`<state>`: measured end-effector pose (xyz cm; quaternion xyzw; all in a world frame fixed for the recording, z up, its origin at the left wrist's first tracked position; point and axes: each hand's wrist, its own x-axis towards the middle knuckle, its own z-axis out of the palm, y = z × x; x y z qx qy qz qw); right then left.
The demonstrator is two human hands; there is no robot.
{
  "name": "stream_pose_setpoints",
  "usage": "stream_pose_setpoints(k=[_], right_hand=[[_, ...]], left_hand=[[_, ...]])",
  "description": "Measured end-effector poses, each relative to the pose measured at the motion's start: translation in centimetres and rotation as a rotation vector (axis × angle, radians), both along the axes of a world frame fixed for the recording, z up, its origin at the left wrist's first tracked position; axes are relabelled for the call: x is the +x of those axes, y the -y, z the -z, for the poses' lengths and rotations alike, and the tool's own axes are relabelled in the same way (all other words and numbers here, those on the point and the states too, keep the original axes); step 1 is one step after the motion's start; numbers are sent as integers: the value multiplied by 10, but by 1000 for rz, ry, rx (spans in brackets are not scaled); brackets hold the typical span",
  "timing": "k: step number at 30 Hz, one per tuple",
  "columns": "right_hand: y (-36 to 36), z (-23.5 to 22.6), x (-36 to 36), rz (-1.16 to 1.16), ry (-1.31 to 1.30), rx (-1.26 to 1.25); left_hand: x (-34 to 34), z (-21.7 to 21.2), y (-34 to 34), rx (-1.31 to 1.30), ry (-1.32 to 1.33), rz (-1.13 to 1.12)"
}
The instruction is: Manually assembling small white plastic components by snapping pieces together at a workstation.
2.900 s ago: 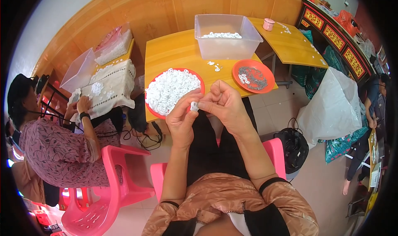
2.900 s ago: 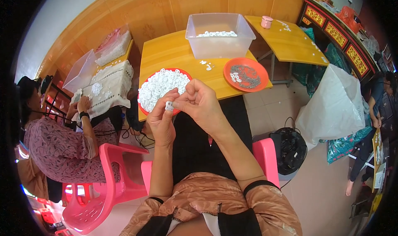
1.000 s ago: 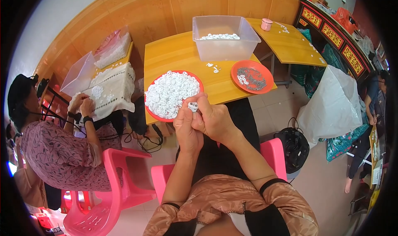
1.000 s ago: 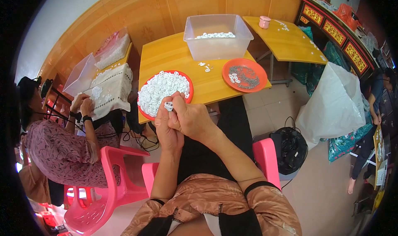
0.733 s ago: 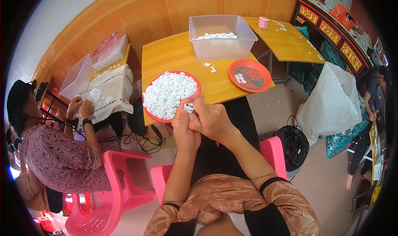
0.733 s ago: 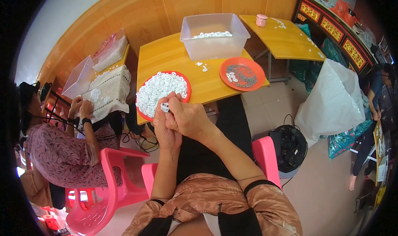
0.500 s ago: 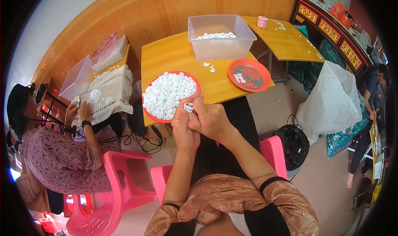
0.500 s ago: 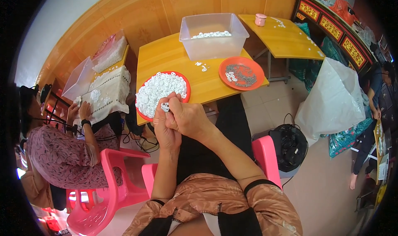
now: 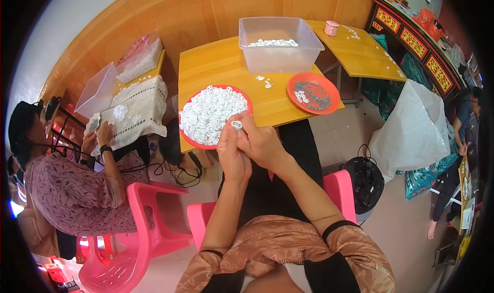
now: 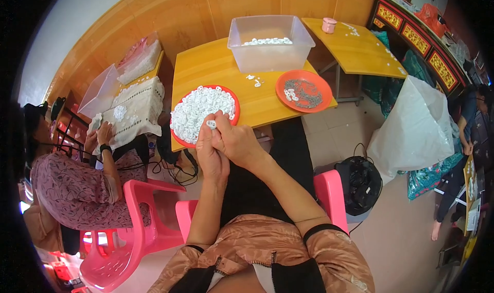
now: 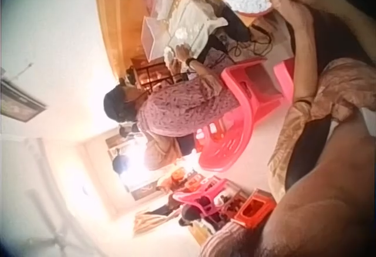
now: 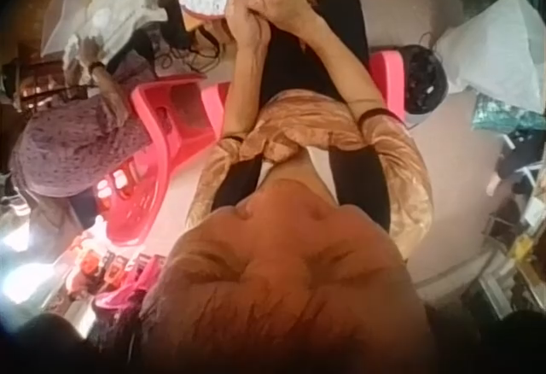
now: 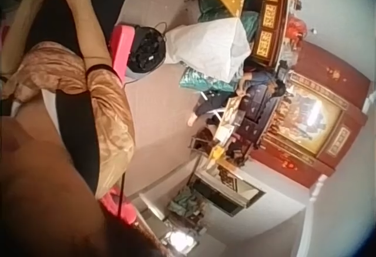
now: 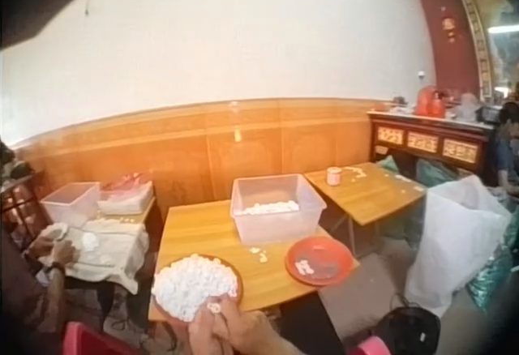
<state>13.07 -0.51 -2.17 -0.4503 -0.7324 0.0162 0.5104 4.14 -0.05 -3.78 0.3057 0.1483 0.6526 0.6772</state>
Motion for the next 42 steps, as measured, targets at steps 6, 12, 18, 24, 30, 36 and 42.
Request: stream_pose_setpoints(k=[6,12,18,24,30,36,42], right_hand=[[3,-8,-6,-129,-206,-161],[2,-1,0,-170,-328,-309],[-2,39,39,-510,421,-805],[-50,-43,64,-184,-934,-391],[2,-12,21,-270,-318,-673],[65,85,38,-390,379,-523],[59,145,61,-306,758,-524]], left_hand=[[2,-9,0,75,-49,-66],[3,-11,2,61,-139,-281],[-17,-30,11,75,-355,-609],[-33,-71,62,601,-382,-896],[-37,-85,82,813,-247,-1404],[-47,-83,88,905,-284,-1341],[-62,-83,96,993,-384,-1285]])
